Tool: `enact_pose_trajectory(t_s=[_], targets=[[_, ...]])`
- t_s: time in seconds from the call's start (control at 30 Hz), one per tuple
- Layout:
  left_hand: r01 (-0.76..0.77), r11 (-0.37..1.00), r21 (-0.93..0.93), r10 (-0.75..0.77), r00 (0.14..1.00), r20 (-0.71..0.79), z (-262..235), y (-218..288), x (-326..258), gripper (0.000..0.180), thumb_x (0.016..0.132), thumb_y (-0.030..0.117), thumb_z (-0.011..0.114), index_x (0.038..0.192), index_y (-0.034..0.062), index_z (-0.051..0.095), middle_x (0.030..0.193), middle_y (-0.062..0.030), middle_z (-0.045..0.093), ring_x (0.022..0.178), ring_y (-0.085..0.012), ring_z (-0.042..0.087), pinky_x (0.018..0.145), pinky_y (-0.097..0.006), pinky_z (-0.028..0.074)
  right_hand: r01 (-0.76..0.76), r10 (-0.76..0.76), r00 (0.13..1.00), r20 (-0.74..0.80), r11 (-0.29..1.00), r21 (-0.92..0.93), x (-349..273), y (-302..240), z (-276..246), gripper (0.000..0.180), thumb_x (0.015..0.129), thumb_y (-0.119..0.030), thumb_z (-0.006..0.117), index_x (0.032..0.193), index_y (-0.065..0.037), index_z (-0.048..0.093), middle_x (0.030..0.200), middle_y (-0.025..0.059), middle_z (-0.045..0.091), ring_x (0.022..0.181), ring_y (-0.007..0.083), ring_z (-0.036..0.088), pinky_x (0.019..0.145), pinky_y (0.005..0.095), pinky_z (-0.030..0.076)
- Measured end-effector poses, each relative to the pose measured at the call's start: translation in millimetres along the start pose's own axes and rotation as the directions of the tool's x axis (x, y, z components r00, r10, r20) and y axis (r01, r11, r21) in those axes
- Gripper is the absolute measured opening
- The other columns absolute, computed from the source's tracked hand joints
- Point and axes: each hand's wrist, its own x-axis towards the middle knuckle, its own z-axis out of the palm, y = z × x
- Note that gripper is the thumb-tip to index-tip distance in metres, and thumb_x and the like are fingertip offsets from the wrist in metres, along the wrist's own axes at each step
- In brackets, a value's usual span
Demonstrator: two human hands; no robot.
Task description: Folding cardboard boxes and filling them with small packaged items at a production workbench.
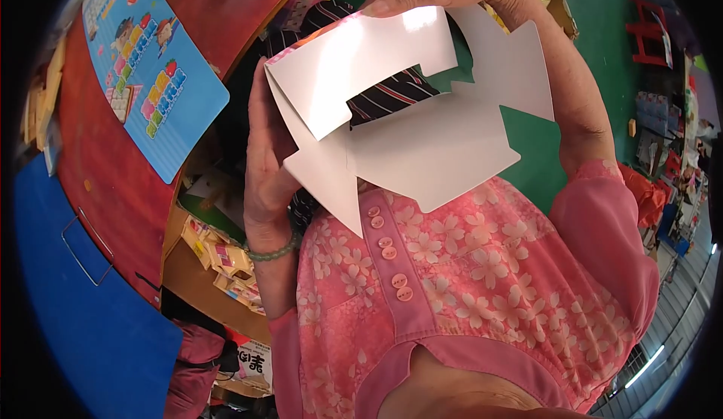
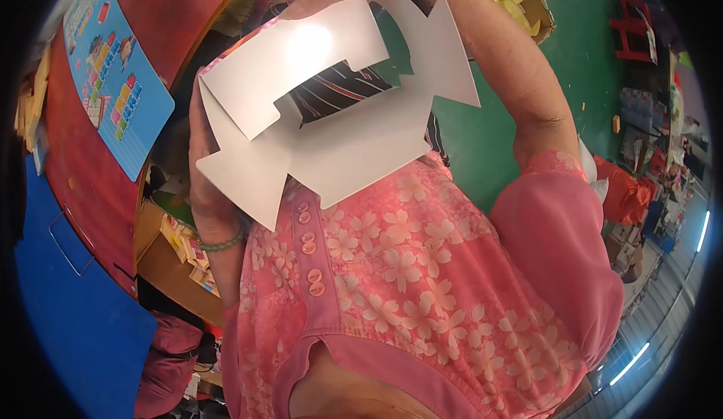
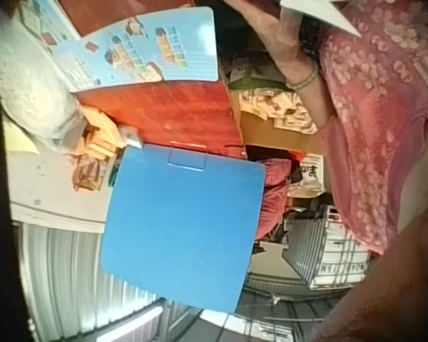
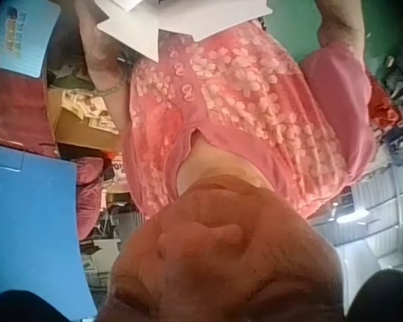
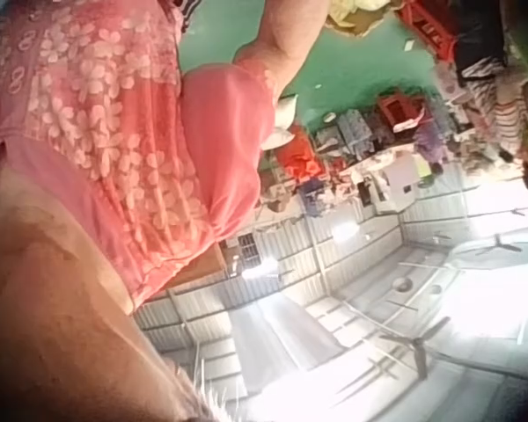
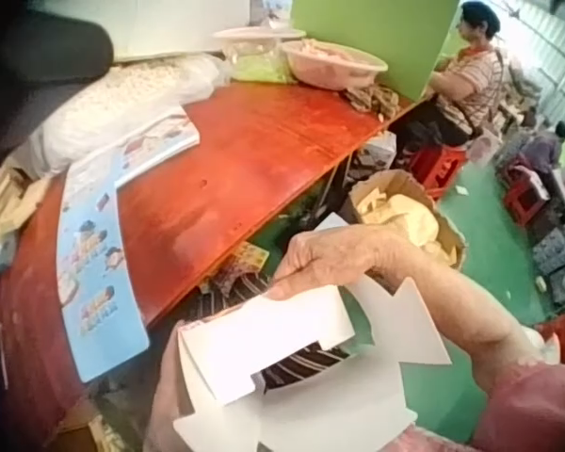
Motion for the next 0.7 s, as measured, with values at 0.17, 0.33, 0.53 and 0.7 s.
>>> enact_pose_trajectory(t_s=[0.17, 0.33, 0.53, 0.7], targets=[[-0.011, 0.998, -0.065, 0.01, 1.0, -0.027, 5, 1, 5, 0.119, 0.07, 0.023, 0.085, 0.153, 0.0026, 0.002, 0.15, -0.0189, 0.029, 0.138, -0.0281, 0.032, 0.112, -0.039, 0.03, 0.163, -0.16, 0.985, -0.069, 0.986, 0.031, 1, 10, 6, 0.039, 0.097, -0.034, 0.059, 0.111, 0.001, 0.069, 0.087, 0.002, 0.07, 0.076, 0.0083, 0.058, 0.065, 0.0275, 0.049], [0.015, 0.994, -0.11, -0.021, 0.998, -0.055, 14, -1, 9, 0.117, 0.07, 0.015, 0.085, 0.153, 0.0045, 0.002, 0.146, -0.0168, 0.031, 0.132, -0.027, 0.038, 0.11, -0.04, 0.034, 0.186, -0.182, 0.979, -0.087, 0.982, 0.041, 0, 9, 8, 0.039, 0.098, -0.034, 0.058, 0.11, 0.002, 0.068, 0.087, 0.002, 0.069, 0.076, 0.0077, 0.057, 0.065, 0.0273, 0.048], [0.017, 0.998, -0.065, -0.025, 0.991, -0.129, 25, -1, 13, 0.112, 0.072, 0.013, 0.082, 0.151, 0.0011, 0.004, 0.138, -0.0168, 0.039, 0.126, -0.0251, 0.044, 0.105, -0.038, 0.04, 0.218, -0.216, 0.974, -0.072, 0.976, 0.014, 3, 12, 9, 0.038, 0.098, -0.033, 0.057, 0.109, 0.002, 0.068, 0.083, 0.0011, 0.068, 0.074, 0.0072, 0.055, 0.065, 0.0278, 0.047], [0.043, 0.997, 0.061, -0.029, 0.979, -0.202, 22, -9, 18, 0.104, 0.074, 0.009, 0.079, 0.149, -0.0027, 0.007, 0.13, -0.0168, 0.046, 0.116, -0.0224, 0.052, 0.097, -0.035, 0.047, 0.172, -0.175, 0.983, -0.059, 0.983, -0.063, 3, 3, 9, 0.037, 0.099, -0.032, 0.057, 0.106, 0.003, 0.069, 0.081, 0.0018, 0.068, 0.074, 0.0075, 0.055, 0.065, 0.0281, 0.047]])
